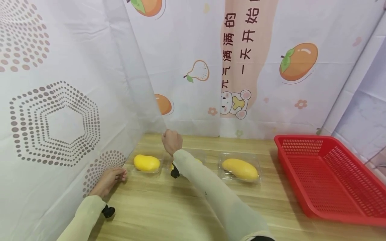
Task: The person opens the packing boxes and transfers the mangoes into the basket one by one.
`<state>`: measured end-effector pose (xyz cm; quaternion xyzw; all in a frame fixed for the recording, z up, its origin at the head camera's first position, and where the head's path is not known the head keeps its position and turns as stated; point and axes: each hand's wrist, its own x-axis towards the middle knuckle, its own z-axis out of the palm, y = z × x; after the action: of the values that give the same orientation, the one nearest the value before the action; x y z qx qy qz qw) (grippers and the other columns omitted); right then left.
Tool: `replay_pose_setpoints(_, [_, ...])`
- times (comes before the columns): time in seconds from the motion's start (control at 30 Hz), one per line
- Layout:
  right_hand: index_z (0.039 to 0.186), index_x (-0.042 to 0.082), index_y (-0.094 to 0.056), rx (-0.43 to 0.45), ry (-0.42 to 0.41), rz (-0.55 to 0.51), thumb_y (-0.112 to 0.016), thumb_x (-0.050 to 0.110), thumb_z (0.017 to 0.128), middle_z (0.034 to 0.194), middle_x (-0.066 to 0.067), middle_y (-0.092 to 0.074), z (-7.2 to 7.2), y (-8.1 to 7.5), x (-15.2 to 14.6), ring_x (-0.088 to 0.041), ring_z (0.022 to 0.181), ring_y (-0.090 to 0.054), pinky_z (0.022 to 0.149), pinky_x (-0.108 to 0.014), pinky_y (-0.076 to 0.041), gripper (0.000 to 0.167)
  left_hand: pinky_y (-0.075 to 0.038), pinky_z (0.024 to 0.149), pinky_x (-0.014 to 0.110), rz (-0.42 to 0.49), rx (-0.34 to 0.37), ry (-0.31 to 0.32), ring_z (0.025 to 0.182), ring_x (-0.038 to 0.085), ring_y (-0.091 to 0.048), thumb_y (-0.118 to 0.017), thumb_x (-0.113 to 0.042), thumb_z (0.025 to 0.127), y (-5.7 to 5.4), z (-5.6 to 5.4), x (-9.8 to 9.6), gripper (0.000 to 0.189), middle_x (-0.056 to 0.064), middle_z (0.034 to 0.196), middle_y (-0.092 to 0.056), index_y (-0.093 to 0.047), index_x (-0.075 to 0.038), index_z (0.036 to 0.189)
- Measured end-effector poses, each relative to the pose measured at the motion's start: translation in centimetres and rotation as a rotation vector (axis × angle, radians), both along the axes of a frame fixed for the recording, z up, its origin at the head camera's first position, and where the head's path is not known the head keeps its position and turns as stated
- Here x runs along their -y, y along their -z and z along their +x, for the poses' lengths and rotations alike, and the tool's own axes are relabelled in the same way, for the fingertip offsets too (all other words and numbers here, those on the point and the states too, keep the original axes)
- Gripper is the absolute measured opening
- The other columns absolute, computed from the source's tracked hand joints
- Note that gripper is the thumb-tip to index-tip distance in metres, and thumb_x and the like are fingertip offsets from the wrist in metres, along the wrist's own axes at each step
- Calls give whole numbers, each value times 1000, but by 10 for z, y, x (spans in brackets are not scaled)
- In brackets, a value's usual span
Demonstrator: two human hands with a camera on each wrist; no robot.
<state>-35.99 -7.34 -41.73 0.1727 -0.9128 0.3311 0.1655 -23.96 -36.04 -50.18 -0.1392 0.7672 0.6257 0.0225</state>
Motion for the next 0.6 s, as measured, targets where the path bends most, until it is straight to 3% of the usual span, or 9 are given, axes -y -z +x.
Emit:
replay_pose_setpoints(0.13, [57, 16, -49, 41, 45, 33, -67, 12, 94, 53, 5, -43, -2, 6, 5, -12, 53, -41, 51, -28, -37, 42, -58, 74, 29, -6, -3, -14, 78, 14, -65, -55, -12, 105, -1, 4, 0, 32, 11, 94, -70, -62, 16, 118])
replay_pose_setpoints(0.3, [51, 18, -35, 80, 53, 94, -66, 11, 94, 51, 6, -28, -6, 10, 7, -11, 52, -30, 46, -26, -28, 54, -58, 73, 28, -11, 2, -46, 77, 15, -64, -54, -11, 105, -1, 5, -1, 31, 12, 95, -70, -63, 16, 118])
replay_pose_setpoints(0.5, [53, 18, -34, 151, 93, 143, -65, 10, 95, 52, 5, -30, -10, 14, 5, -14, 52, -34, 45, -30, -32, 52, -57, 74, 29, 6, 0, -17, 79, 16, -64, -54, -12, 105, 0, 1, -4, 31, 15, 98, -69, -63, 16, 117])
replay_pose_setpoints(0.6, [55, 17, -38, 168, 87, 174, -67, 13, 95, 54, 4, -37, -11, 18, 7, -15, 54, -40, 46, -33, -40, 50, -57, 73, 29, 11, 1, -26, 78, 15, -64, -54, -11, 105, 0, 2, -2, 31, 15, 97, -69, -63, 16, 117])
